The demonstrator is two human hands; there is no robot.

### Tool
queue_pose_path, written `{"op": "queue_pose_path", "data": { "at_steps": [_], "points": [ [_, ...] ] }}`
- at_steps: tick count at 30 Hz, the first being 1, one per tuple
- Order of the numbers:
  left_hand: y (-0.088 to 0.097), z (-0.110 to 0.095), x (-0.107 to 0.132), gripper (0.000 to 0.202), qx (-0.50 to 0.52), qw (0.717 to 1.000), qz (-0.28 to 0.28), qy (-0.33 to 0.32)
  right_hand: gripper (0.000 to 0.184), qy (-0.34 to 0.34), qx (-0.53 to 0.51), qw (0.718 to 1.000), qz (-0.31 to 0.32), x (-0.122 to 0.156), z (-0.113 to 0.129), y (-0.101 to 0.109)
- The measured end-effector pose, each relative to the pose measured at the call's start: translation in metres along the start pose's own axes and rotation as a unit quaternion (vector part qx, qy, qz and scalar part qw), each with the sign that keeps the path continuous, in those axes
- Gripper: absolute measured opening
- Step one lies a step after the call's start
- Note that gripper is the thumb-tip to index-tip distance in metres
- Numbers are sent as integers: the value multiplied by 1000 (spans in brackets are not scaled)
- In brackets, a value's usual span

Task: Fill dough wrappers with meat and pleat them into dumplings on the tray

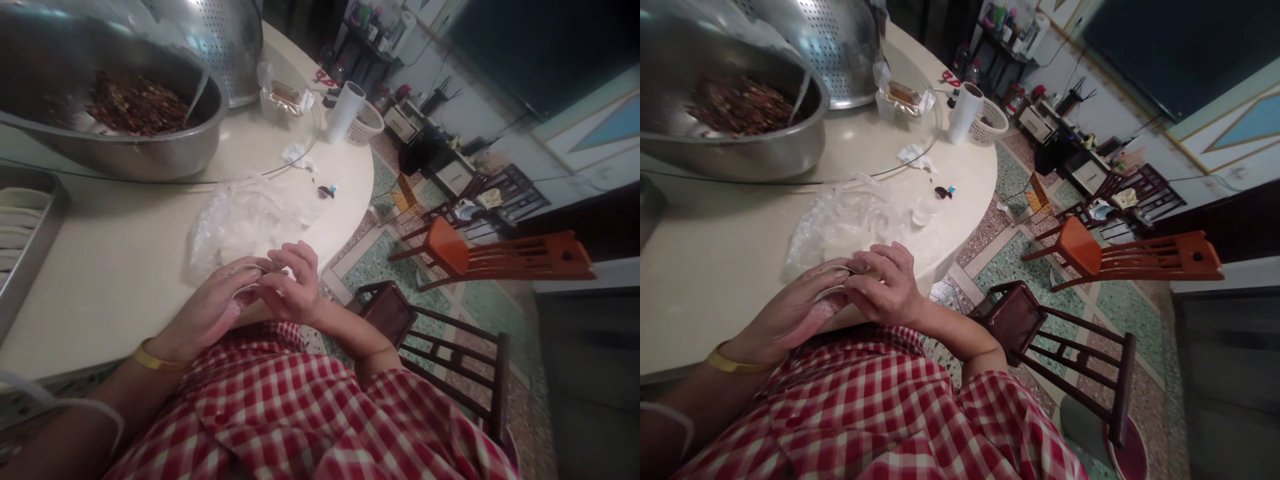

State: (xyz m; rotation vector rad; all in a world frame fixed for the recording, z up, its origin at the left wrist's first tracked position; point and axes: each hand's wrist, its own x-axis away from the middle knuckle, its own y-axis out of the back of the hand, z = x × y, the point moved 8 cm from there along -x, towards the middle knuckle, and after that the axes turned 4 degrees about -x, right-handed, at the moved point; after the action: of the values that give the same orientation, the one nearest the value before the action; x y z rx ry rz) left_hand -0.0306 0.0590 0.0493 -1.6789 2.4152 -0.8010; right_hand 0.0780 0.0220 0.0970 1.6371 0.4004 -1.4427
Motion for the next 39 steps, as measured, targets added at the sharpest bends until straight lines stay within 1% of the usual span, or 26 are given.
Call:
{"op": "queue_pose_path", "data": {
  "at_steps": [4,8,12,14,17,22,24,27,29,32,34,37,39],
  "points": [
    [4,-2,0,6,-30,999,-17,-9,8,-23,-33,999,11,3,-2,-4],
    [4,1,1,8,-23,999,-21,6,7,-39,-64,997,21,6,-5,-6],
    [6,5,2,13,-6,999,-43,19,8,-68,-56,992,94,11,-10,-19],
    [5,6,2,16,-9,999,-42,17,9,-85,-50,989,111,13,-13,-21],
    [3,5,2,20,-24,999,-34,7,9,-103,-52,989,89,8,-14,-17],
    [3,3,4,27,-63,998,-28,0,10,-95,-48,994,-13,-8,-8,3],
    [1,2,4,28,-72,997,-15,-4,14,-96,-45,994,-18,-10,-8,4],
    [-3,0,6,27,-80,997,9,-13,24,-120,-44,991,35,-9,-13,-3],
    [-4,-2,7,26,-89,996,14,-19,27,-129,-56,987,71,-7,-16,-8],
    [-1,-3,8,23,-91,996,5,-18,25,-132,-91,983,89,-7,-19,-10],
    [0,-2,8,25,-85,996,4,-15,23,-148,-102,978,107,-6,-22,-12],
    [3,-3,9,33,-73,997,-4,-18,20,-192,-133,962,141,-1,-28,-19],
    [5,-3,10,41,-69,997,-14,-13,19,-231,-188,944,143,3,-32,-23]
  ]
}}
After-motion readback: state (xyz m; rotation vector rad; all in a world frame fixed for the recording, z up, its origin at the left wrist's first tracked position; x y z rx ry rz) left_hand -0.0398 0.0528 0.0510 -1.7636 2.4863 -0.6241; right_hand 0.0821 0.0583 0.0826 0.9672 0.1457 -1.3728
